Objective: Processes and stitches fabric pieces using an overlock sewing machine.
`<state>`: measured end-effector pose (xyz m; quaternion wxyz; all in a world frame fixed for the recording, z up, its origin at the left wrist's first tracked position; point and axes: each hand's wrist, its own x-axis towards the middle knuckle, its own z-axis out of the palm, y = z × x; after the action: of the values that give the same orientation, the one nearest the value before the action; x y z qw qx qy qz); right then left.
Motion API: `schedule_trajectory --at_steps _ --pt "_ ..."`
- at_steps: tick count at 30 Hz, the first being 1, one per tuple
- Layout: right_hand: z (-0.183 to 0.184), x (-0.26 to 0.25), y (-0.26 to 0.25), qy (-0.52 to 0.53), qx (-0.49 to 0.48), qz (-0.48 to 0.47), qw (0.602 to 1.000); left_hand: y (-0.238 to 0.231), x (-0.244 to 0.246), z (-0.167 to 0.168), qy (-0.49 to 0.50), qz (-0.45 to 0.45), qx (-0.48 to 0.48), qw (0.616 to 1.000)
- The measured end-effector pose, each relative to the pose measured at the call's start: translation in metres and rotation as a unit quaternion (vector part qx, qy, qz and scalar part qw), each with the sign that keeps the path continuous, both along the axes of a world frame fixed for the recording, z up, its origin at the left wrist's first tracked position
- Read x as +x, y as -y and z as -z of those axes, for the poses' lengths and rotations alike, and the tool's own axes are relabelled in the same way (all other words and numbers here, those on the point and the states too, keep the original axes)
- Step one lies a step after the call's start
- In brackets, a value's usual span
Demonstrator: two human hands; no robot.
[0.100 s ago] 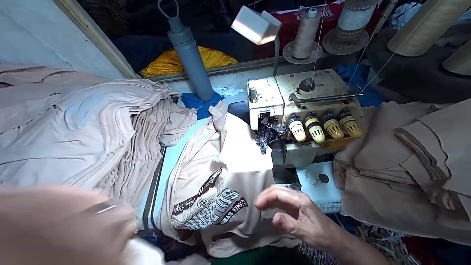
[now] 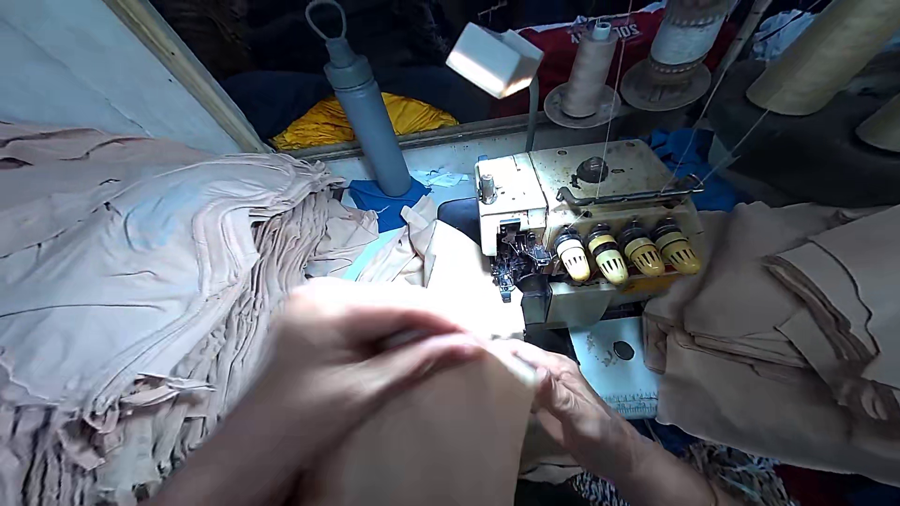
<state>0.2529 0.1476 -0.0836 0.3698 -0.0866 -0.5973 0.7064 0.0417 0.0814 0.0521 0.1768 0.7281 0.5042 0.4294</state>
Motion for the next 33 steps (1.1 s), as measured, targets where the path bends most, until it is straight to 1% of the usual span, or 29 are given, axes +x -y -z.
schedule_trajectory --at_steps 2,3,5,7,10,11,13,15,16,19,23,26,29,30,33 --pt "0.015 -0.008 0.0 0.007 -0.061 0.024 0.998 -0.033 0.006 0.036 -0.035 -0.041 -0.029 0.998" --pt "0.022 -0.01 0.002 0.023 -0.059 0.048 0.997 -0.042 0.007 0.053 -0.027 -0.058 -0.052 0.997" --pt "0.032 -0.009 0.006 0.065 -0.009 0.105 0.992 -0.05 0.008 0.075 0.008 -0.078 -0.081 0.994" --pt "0.038 -0.009 0.01 0.091 0.033 0.158 0.983 -0.053 0.011 0.084 0.024 -0.077 -0.083 0.993" --pt "0.05 -0.009 0.015 0.098 0.082 0.215 0.968 -0.06 0.013 0.087 0.029 -0.065 -0.058 0.996" --pt "0.053 -0.009 0.014 0.098 0.112 0.243 0.958 -0.064 0.013 0.087 0.02 -0.067 -0.054 0.996" --pt "0.061 -0.007 0.013 0.106 0.169 0.319 0.926 -0.071 0.016 0.087 -0.007 -0.079 -0.054 0.995" --pt "0.068 -0.007 0.01 0.107 0.184 0.37 0.904 -0.079 0.019 0.093 -0.033 -0.091 -0.057 0.994" --pt "0.071 -0.007 0.009 0.106 0.176 0.38 0.902 -0.083 0.019 0.097 -0.042 -0.091 -0.062 0.993" --pt "0.074 -0.005 0.01 0.099 0.133 0.362 0.917 -0.088 0.018 0.106 -0.064 -0.095 -0.088 0.99" --pt "0.062 0.003 0.021 0.12 0.057 0.277 0.952 -0.082 0.019 0.106 -0.099 -0.112 -0.107 0.983" --pt "0.059 0.008 0.028 0.107 -0.007 0.242 0.964 -0.076 0.026 0.112 -0.152 -0.143 -0.05 0.977" --pt "0.051 0.011 0.028 0.099 -0.086 0.225 0.966 -0.072 0.032 0.116 -0.246 -0.13 0.076 0.957" --pt "0.049 0.012 0.027 0.092 -0.106 0.22 0.965 -0.069 0.034 0.117 -0.272 -0.125 0.102 0.949" --pt "0.043 0.016 0.024 0.068 -0.127 0.208 0.968 -0.064 0.035 0.119 -0.304 -0.121 0.119 0.937"
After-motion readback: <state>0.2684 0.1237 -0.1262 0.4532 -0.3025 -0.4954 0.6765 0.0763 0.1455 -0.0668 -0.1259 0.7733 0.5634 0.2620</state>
